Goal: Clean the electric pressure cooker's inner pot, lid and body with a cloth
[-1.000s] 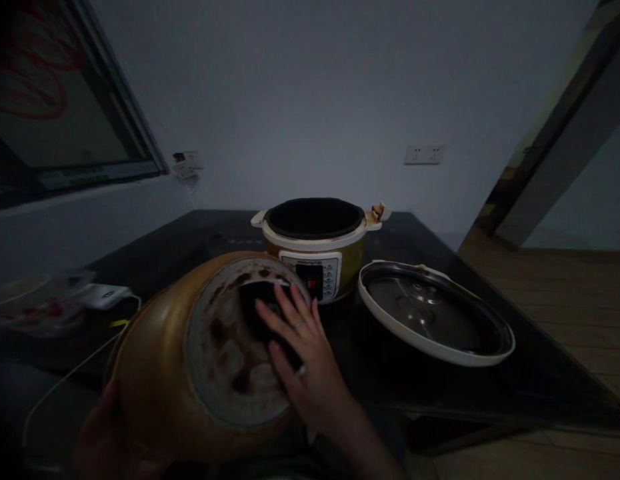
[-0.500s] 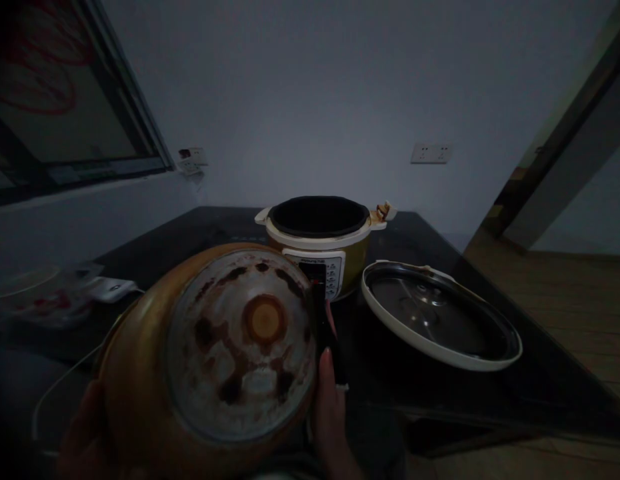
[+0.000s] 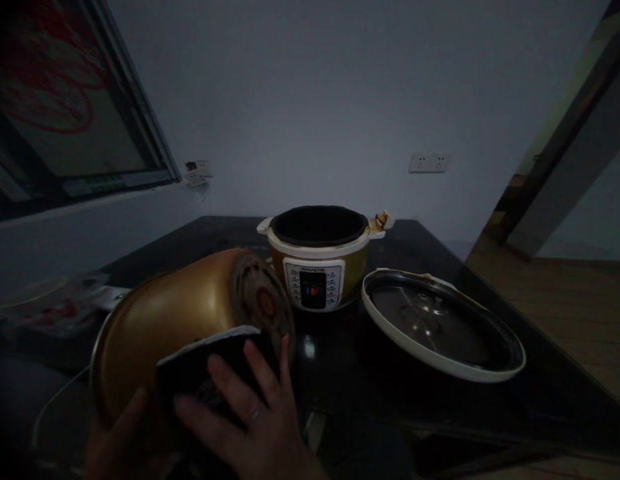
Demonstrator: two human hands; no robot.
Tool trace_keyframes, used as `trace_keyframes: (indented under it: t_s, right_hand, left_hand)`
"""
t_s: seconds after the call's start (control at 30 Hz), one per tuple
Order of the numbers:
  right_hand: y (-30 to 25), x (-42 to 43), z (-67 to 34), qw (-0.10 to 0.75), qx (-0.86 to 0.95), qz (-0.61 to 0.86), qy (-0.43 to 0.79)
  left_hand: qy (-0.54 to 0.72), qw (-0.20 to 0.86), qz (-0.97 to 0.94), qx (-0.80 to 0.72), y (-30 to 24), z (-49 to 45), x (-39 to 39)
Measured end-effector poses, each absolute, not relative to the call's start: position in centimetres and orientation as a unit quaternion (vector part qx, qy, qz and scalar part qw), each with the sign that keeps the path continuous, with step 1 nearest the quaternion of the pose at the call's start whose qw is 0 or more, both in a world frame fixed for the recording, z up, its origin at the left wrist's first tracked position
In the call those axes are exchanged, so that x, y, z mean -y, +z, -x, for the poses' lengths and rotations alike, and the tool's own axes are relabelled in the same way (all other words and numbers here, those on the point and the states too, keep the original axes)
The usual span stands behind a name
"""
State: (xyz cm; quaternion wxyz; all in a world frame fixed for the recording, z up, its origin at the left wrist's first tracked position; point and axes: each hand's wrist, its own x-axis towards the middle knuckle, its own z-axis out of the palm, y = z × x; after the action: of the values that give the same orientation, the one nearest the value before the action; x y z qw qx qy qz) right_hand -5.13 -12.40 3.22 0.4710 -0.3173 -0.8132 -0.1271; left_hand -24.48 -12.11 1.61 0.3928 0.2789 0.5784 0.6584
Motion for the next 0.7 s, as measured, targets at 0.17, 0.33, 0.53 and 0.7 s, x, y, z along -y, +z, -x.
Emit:
trace_keyframes:
  t_s: [0.17, 0.33, 0.53, 0.7]
  right_hand:
    - [2.9, 10.9, 6.3, 0.457, 0.811, 0.359, -0.075]
    - [2.1, 9.6, 7.8, 0.46, 0.796, 0.395, 0.005]
    - [1.2, 7.2, 9.6, 0.459, 0.784, 0.411, 0.071]
    - [-0.7, 5.4, 11.3, 0.47, 0.776, 0.408, 0.108]
  left_hand:
    - [0.642, 0.34, -0.293, -0.622, 5.5, 24.1, 10.2]
    - [0.551, 0.359, -0.459, -0.597, 10.1, 24.6, 7.9]
    - [0.448, 0.361, -0.591, -0.565, 12.4, 26.6, 4.0]
    - [0.341, 0.376, -0.673, -0.538, 13.1, 27.8, 1.0]
